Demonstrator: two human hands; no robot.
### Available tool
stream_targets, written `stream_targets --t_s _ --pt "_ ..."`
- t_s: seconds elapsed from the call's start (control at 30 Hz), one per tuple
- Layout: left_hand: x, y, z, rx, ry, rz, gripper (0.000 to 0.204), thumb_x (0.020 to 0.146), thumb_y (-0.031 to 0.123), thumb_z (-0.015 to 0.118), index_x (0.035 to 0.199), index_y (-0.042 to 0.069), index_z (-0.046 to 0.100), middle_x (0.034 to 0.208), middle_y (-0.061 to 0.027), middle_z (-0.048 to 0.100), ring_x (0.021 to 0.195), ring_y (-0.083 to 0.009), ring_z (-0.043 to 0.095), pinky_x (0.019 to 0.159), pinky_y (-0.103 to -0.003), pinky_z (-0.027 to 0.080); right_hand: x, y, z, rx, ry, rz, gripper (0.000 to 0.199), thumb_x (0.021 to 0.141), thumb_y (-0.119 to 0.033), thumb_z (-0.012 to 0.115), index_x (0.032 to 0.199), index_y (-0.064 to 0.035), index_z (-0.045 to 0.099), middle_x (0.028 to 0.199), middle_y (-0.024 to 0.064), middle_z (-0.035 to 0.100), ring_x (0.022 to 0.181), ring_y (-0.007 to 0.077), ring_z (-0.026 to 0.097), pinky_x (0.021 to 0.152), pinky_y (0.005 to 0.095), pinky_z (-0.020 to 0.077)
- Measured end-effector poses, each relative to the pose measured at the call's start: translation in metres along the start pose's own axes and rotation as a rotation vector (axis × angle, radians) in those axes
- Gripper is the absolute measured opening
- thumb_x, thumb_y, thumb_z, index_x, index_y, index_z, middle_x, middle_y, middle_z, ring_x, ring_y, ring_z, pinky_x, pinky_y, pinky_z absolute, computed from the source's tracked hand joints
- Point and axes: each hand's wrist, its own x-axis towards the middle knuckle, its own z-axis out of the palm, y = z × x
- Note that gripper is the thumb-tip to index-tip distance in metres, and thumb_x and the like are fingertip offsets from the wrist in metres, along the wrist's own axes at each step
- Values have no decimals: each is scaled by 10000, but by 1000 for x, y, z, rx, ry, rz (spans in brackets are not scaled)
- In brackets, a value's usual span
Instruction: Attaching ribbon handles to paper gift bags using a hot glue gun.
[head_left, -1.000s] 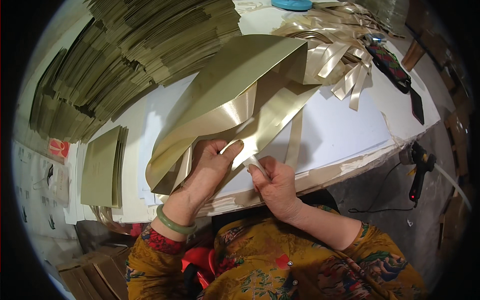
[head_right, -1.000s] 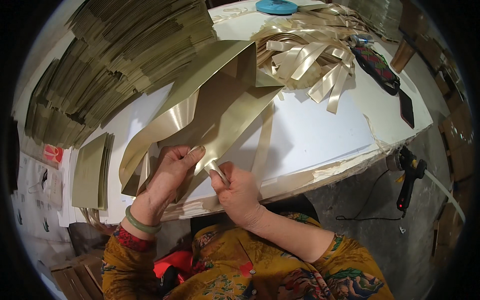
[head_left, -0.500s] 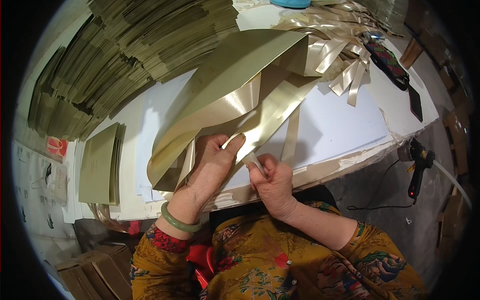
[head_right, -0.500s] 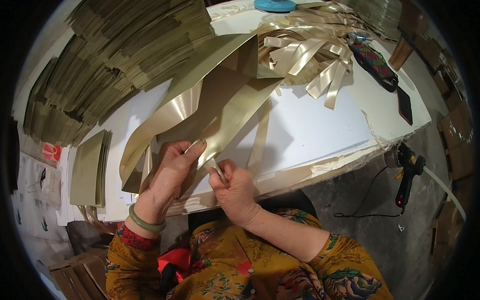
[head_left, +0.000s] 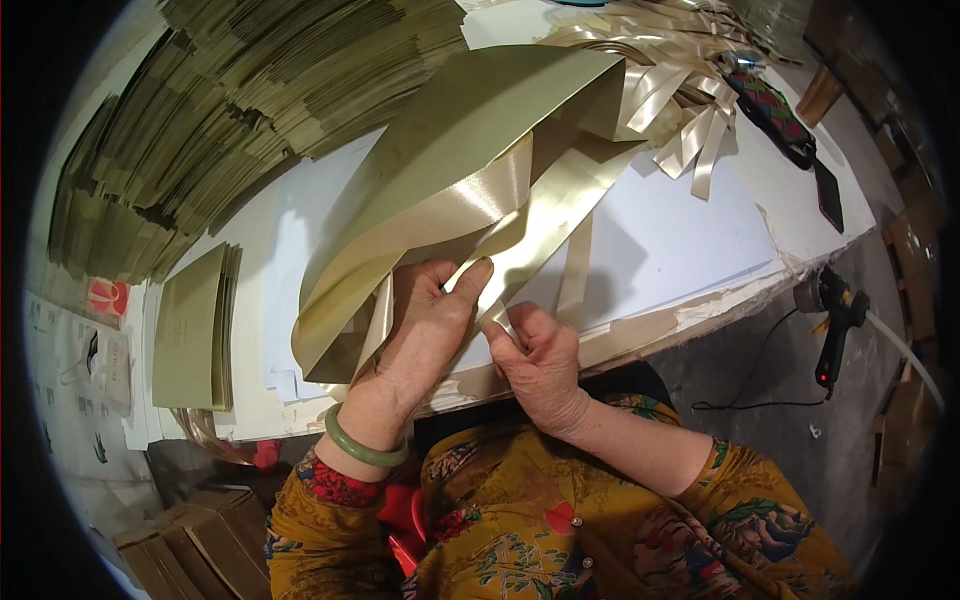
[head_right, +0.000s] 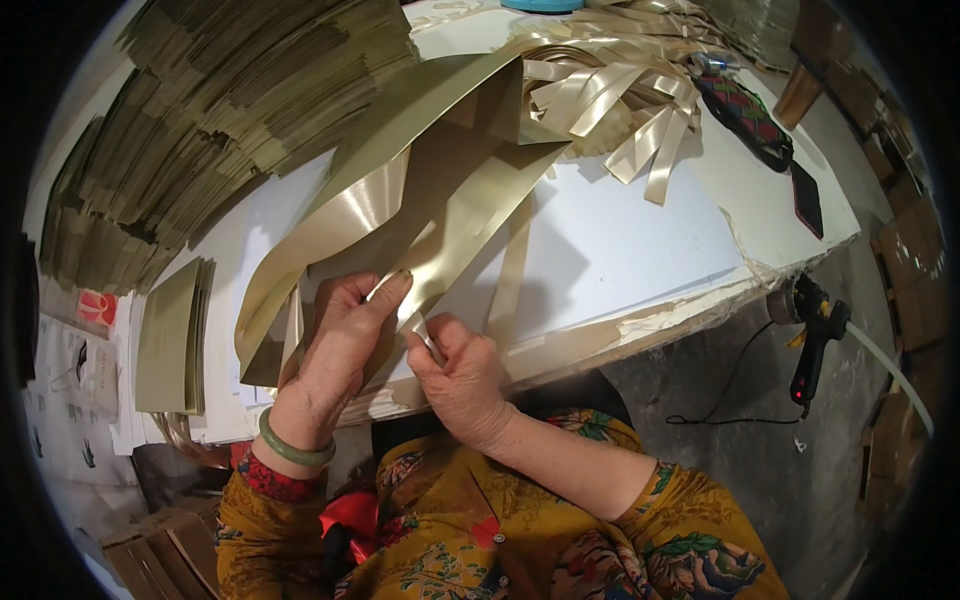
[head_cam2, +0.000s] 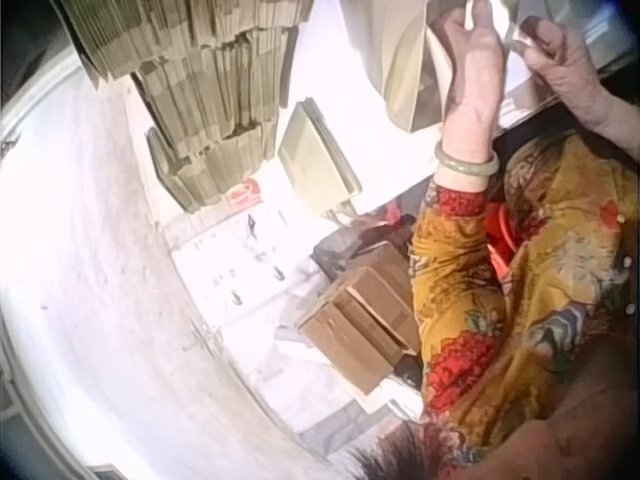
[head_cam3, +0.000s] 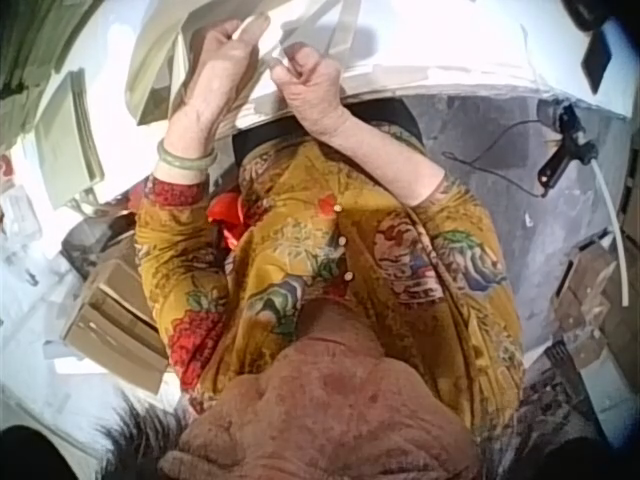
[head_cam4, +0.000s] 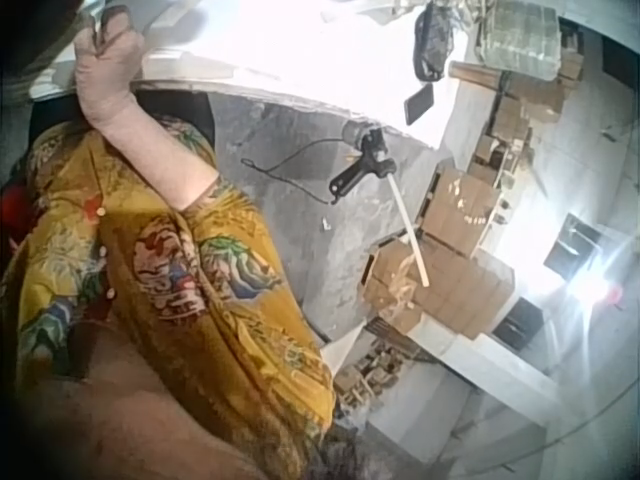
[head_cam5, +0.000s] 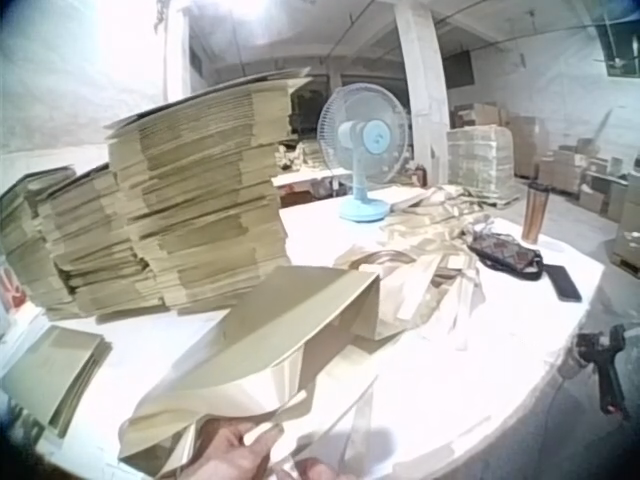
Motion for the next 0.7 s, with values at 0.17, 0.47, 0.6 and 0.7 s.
stream_targets --t_s 0.17,0.47,0.6,0.7 --pt "-1 5 3 -6 -30 -13 196 936 185 647 919 -1 706 836 18 651 741 -39 520 670 -229 430 3 2 -8 -42 -60 -23 178 904 -126 648 830 13 563 616 69 486 571 111 410 523 290 385" --pt "2 -2 3 81 58 -71 210 934 205 647 857 15 691 749 43 592 668 -39 459 590 -236 383 5 -9 -10 -59 -148 -19 162 904 -120 641 862 31 598 633 63 515 600 104 462 547 296 420" --pt "0 9 3 29 59 -132 244 932 212 652 744 56 640 660 77 491 600 -30 366 525 -236 294 5 -14 -12 50 -215 89 150 939 -115 606 899 28 617 647 15 543 587 61 482 535 264 425" --pt "-3 22 4 -4 -19 -86 293 931 214 655 676 87 585 620 98 421 569 -27 306 501 -238 229 6 -24 -14 66 -235 129 160 958 -128 592 908 21 620 652 -3 551 570 49 498 520 247 424"
